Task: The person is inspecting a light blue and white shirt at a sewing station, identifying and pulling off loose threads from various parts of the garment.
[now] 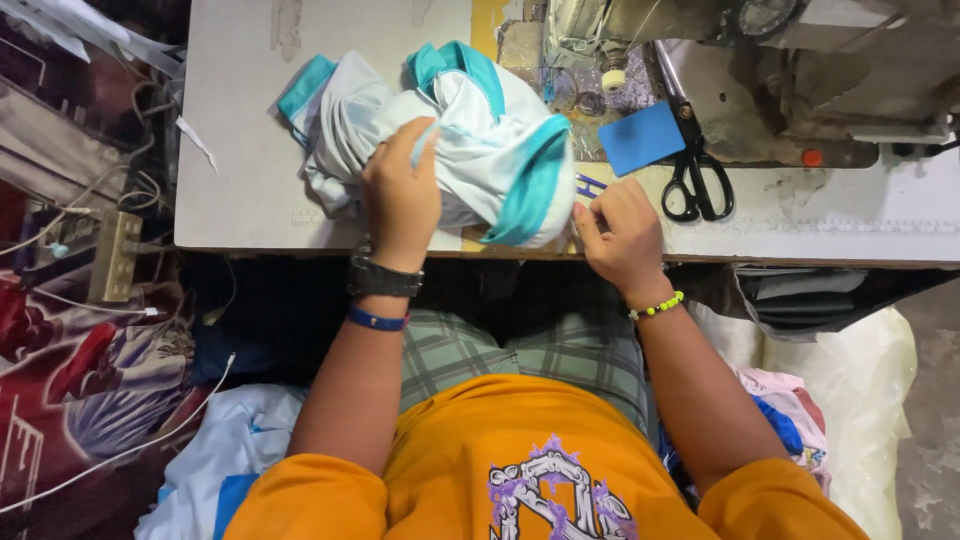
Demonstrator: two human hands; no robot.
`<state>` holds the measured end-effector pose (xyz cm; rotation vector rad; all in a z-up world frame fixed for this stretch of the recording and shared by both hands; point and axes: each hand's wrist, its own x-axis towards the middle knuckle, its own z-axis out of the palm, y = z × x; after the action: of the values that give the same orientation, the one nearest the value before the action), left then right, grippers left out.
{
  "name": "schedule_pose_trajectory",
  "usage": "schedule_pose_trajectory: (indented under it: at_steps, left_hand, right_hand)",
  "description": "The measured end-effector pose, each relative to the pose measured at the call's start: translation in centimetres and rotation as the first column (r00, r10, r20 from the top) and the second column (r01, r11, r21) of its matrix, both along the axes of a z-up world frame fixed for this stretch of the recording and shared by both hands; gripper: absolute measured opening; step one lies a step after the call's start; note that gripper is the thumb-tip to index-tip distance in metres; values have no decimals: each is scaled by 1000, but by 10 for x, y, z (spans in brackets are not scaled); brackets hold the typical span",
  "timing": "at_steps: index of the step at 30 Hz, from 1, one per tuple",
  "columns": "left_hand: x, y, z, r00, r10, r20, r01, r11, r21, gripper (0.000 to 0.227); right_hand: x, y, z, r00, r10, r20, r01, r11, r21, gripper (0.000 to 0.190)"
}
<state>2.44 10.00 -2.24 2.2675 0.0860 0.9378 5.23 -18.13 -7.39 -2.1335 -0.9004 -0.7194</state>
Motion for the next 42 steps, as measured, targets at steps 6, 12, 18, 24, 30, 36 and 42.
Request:
schedule_pose_trajectory:
  at_steps: [6, 12, 18, 24, 30, 36, 42]
  left_hand:
    - [-7, 8, 20, 997, -75, -27, 68, 976, -209, 9]
    - [-2, 8, 16, 901, -429, 67, 330, 579, -746, 12]
    - [-17, -33, 27, 663, -745, -70, 453, 474, -755, 12]
    - [-3, -19, -10, 943, -297, -152, 306, 951, 40, 10]
    - [-23, 25, 13, 897, -338, -284, 311, 941, -136, 8]
    - [-28, 9, 21, 895, -418, -153, 347, 871, -349, 9]
    - [-51, -70, 37, 490, -852, -182, 696, 509, -507, 17]
  right_hand:
    - [2, 1, -3, 1000, -15, 14, 15, 1000, 23, 38]
    - [3, -1, 2, 1000, 2, -24, 0, 996, 95, 37]
    - [9, -5, -9, 996, -46, -70, 54, 992, 113, 36]
    - [4, -3, 1, 992, -99, -76, 110, 983, 147, 41]
    - [2, -3, 4, 997, -19, -79, 31, 989, 146, 44]
    - [4, -6, -4, 992, 20, -124, 1, 986, 167, 45]
    - [6, -9, -12, 983, -14, -182, 42, 988, 151, 29]
